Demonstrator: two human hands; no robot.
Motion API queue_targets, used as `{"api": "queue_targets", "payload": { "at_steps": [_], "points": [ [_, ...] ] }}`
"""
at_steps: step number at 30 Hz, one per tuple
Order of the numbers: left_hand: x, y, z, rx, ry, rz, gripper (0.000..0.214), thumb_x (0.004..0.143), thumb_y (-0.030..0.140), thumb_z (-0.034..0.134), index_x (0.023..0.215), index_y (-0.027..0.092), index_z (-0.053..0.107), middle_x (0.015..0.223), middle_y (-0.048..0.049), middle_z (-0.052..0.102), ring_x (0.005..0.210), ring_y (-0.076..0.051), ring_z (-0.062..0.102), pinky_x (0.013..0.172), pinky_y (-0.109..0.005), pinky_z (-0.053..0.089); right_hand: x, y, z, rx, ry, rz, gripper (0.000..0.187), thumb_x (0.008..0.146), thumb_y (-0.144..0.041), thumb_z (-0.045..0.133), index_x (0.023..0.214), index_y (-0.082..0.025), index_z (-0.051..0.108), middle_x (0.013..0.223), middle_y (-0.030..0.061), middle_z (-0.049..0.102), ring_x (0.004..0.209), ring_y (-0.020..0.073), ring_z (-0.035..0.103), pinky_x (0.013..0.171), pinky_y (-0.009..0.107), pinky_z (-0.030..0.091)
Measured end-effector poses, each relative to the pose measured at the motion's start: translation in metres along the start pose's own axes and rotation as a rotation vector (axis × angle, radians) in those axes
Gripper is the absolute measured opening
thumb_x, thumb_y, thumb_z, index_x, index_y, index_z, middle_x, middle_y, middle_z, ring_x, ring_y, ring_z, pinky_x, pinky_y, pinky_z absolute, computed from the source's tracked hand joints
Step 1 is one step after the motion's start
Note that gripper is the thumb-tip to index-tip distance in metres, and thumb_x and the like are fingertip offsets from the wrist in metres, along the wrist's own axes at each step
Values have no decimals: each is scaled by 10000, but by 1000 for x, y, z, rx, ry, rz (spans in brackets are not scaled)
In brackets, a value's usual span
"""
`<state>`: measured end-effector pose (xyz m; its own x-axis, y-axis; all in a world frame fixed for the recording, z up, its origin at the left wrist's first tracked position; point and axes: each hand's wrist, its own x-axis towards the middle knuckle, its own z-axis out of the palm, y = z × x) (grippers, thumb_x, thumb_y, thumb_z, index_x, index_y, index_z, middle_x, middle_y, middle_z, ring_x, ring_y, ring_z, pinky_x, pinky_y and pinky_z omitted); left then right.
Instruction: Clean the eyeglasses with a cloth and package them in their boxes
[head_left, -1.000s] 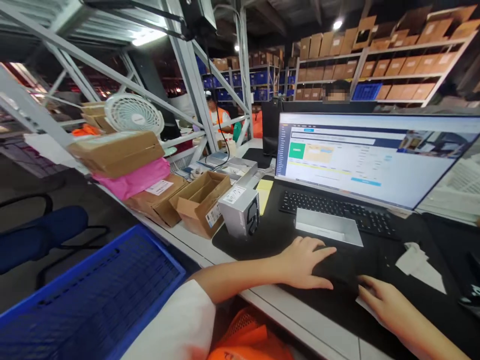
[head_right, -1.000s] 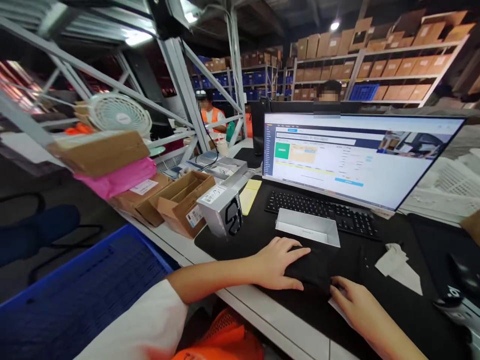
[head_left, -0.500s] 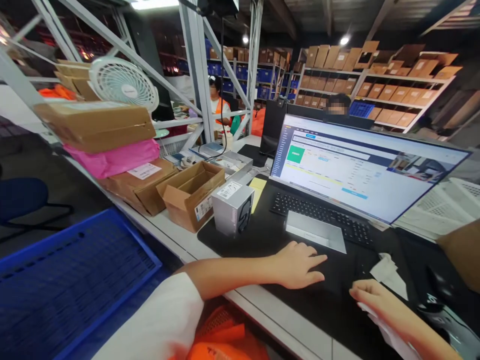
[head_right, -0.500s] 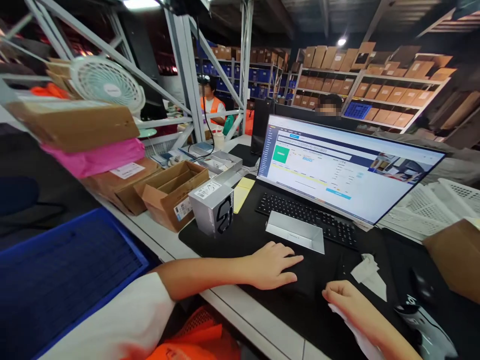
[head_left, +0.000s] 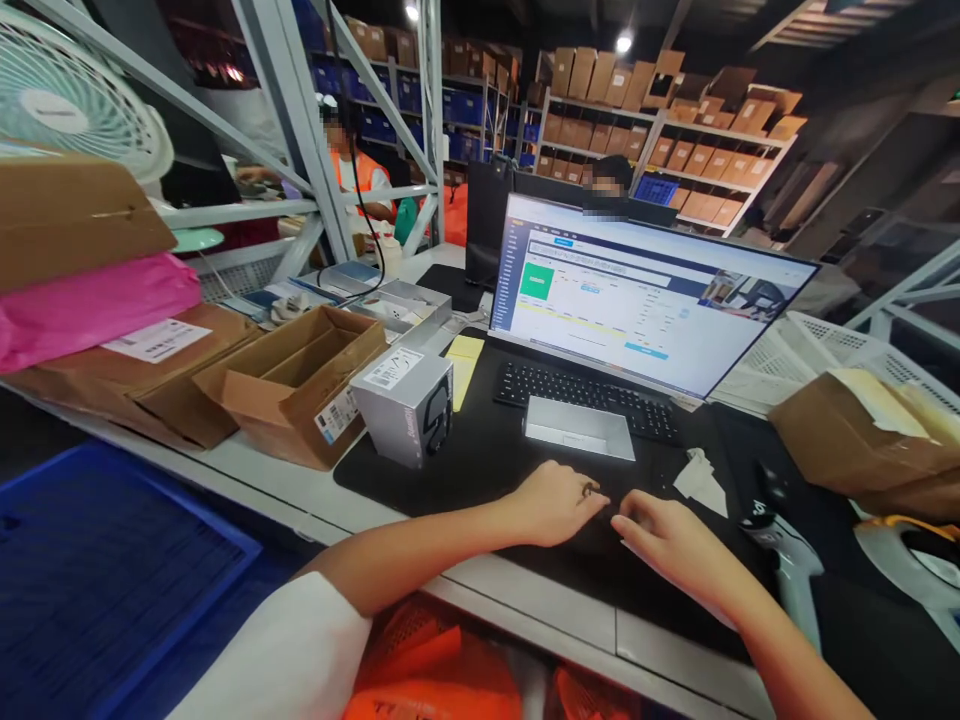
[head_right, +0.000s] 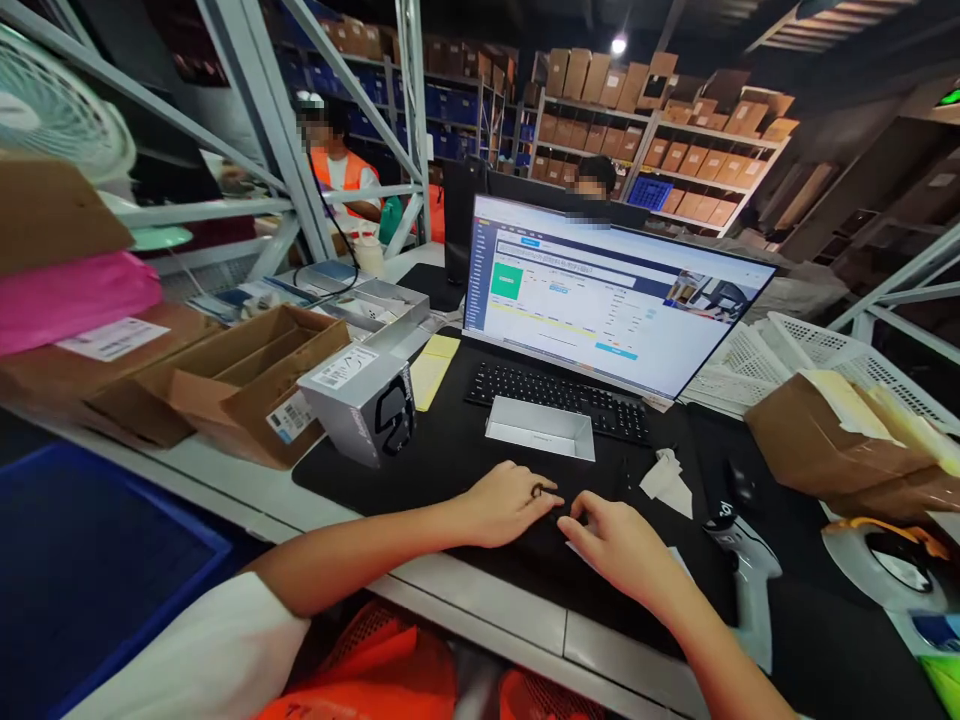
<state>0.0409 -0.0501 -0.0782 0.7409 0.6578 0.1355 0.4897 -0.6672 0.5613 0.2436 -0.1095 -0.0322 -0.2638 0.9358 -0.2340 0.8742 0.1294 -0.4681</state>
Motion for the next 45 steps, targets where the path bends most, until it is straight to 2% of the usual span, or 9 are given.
{"api": "queue_targets", "payload": {
  "at_steps": [3, 8, 15, 20, 24, 29, 34, 38, 45],
  "points": [
    [2, -3, 0, -68, 32, -14, 445, 1060, 413, 349, 1192, 200, 718, 1295, -79, 698, 1214, -257, 652, 1002, -411, 462, -7, 15, 14, -90, 52, 31, 316, 991, -464, 499, 1062, -212, 675, 854, 25, 727, 791, 206, 676, 677, 288, 379],
    [-2, -4, 3, -169, 73, -27, 376, 1050, 378, 431, 1261, 195, 682, 1363, -63, 661, 1324, -246, 589, 1068, -423, 431, 1, 8, 36, -256, 216, 21, 285, 993, -449, 543, 1034, -204, 682, 931, 46, 754, 881, 243, 715, 720, 304, 424],
    [-16, -5, 11, -209, 155, -4, 304, 1050, 320, 456, 1075, 217, 742, 1362, -14, 666, 1379, -228, 542, 1091, -416, 405, 2, 2, 29, -430, 204, 36, 354, 954, -533, 592, 947, -199, 707, 818, 59, 747, 809, 270, 724, 640, 320, 395],
    [-11, -5, 14, -227, 201, 6, 294, 1043, 325, 471, 1122, 218, 733, 1327, -25, 688, 1367, -234, 555, 1093, -420, 413, 7, 4, 30, -380, 260, 20, 354, 909, -554, 647, 926, -207, 715, 874, 56, 752, 834, 250, 711, 661, 305, 387],
    [-18, -10, 11, -268, 235, 26, 292, 1032, 302, 472, 1047, 204, 746, 1289, -43, 709, 1363, -250, 561, 1129, -452, 408, 9, 11, 28, -235, 208, -61, 313, 928, -492, 618, 832, -201, 681, 739, 27, 693, 695, 181, 632, 638, 278, 356],
    [-56, -20, 7, -325, 695, -124, 395, 1052, 414, 427, 901, 210, 728, 1349, -69, 672, 1473, -303, 428, 1250, -649, 159, -2, 40, 13, 16, 158, -109, 435, 943, -537, 536, 674, -195, 549, 583, -18, 525, 569, 121, 462, 592, 252, 337],
    [-57, -9, 19, -519, 876, 4, 444, 1057, 488, 385, 882, 199, 674, 1262, -114, 714, 1412, -250, 514, 1204, -530, 390, -2, 22, 17, -84, 53, -121, 321, 936, -479, 561, 792, -203, 643, 666, 8, 633, 609, 143, 539, 600, 263, 337],
    [-58, -24, 12, -413, 957, -51, 470, 1046, 526, 400, 857, 195, 675, 1232, -112, 722, 1416, -254, 502, 1197, -517, 398, -9, 6, 23, -156, 37, -227, 398, 997, -453, 471, 701, -202, 554, 640, 15, 597, 584, 139, 518, 589, 272, 300],
    [-83, -46, 9, -549, 847, -227, 384, 1001, 506, 529, 883, 175, 682, 1269, -139, 686, 1215, -251, 644, 1091, -458, 487, -2, -4, 33, -75, 38, -194, 396, 1005, -476, 477, 735, -205, 579, 640, 7, 615, 584, 141, 557, 583, 261, 320]
  ]
}}
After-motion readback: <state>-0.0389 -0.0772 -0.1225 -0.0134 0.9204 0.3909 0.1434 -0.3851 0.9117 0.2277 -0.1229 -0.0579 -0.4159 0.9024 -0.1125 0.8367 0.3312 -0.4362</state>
